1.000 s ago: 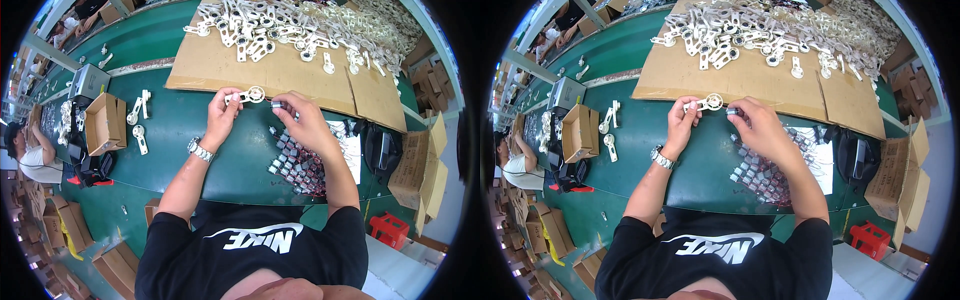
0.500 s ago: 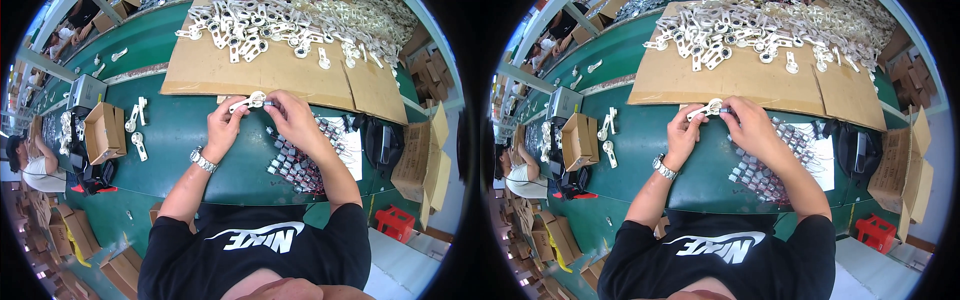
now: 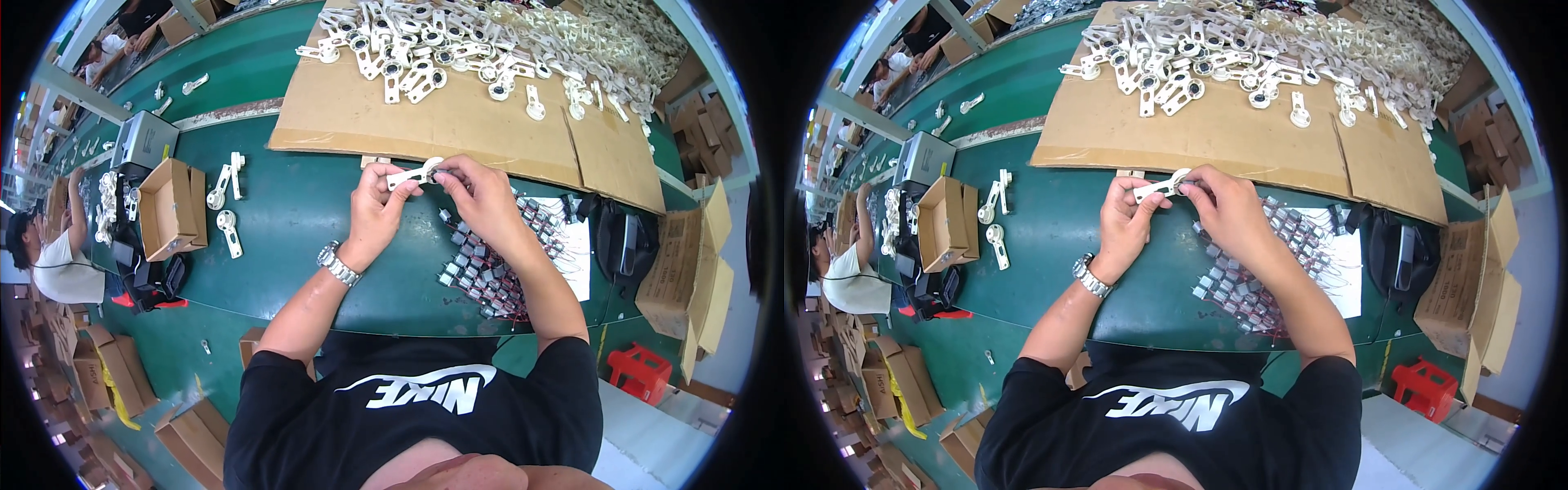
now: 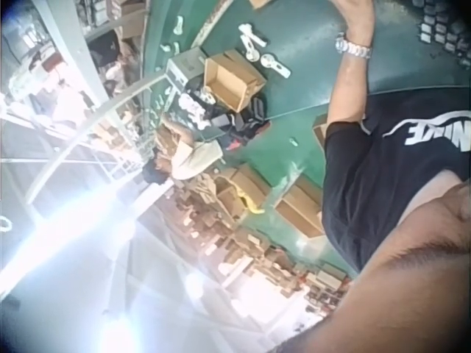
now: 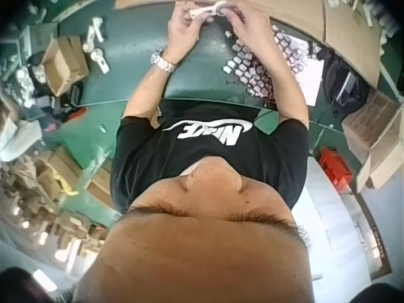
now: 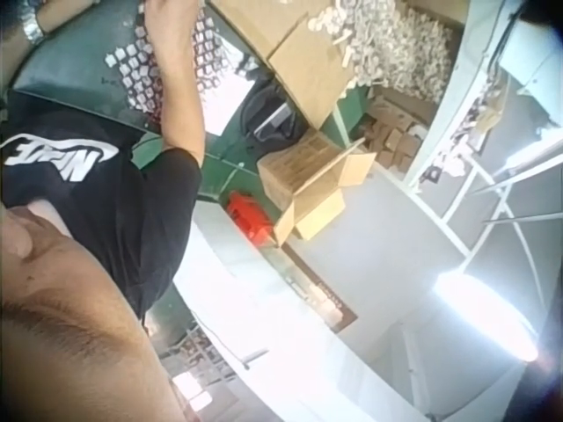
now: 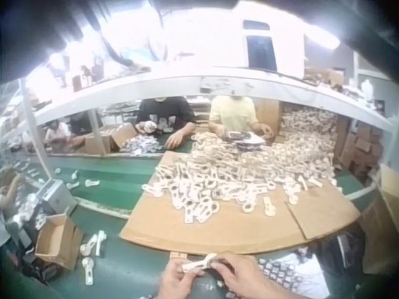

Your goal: The person assembles small plastic arms by hand, inserting metal bearings and pins into them.

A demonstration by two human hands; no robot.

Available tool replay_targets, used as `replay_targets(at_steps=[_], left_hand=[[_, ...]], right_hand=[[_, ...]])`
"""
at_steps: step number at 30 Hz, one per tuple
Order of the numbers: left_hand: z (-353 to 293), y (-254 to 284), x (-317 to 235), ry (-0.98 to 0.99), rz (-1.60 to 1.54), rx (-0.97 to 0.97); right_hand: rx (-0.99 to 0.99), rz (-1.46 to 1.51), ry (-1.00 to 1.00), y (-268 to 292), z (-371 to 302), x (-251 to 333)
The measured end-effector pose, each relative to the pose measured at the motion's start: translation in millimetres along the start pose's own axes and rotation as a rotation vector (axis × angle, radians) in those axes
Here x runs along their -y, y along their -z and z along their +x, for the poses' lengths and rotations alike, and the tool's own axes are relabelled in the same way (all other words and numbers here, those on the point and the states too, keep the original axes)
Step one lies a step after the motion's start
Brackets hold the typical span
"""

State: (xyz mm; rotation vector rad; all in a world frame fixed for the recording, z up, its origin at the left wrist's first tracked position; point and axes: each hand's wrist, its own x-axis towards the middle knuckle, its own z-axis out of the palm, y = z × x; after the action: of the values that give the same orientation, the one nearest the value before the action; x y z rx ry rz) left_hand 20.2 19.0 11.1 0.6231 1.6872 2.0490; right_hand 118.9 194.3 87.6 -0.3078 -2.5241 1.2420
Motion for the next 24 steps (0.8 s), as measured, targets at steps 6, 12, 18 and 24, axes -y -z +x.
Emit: replay_targets(at_steps=[6, 12, 18, 24], left_hand=[[-1, -2, -1, 0.014, -0.059, -0.001], [-3, -4, 0, -0.014, 0.002, -0.004], [-3, -8, 5, -0.126, 0.041, -0.02], [-3, -6, 1, -0.082, -0.027, -0.031]], right_hand=[[-0.076, -0.11, 0.195, -2, 1, -9], [-0.03, -0.47, 0.342, 1, -3, 1], [-0.02, -0.515, 0.447, 1, -4, 2], [-0.011, -0.382, 0.393, 0, -5, 12]])
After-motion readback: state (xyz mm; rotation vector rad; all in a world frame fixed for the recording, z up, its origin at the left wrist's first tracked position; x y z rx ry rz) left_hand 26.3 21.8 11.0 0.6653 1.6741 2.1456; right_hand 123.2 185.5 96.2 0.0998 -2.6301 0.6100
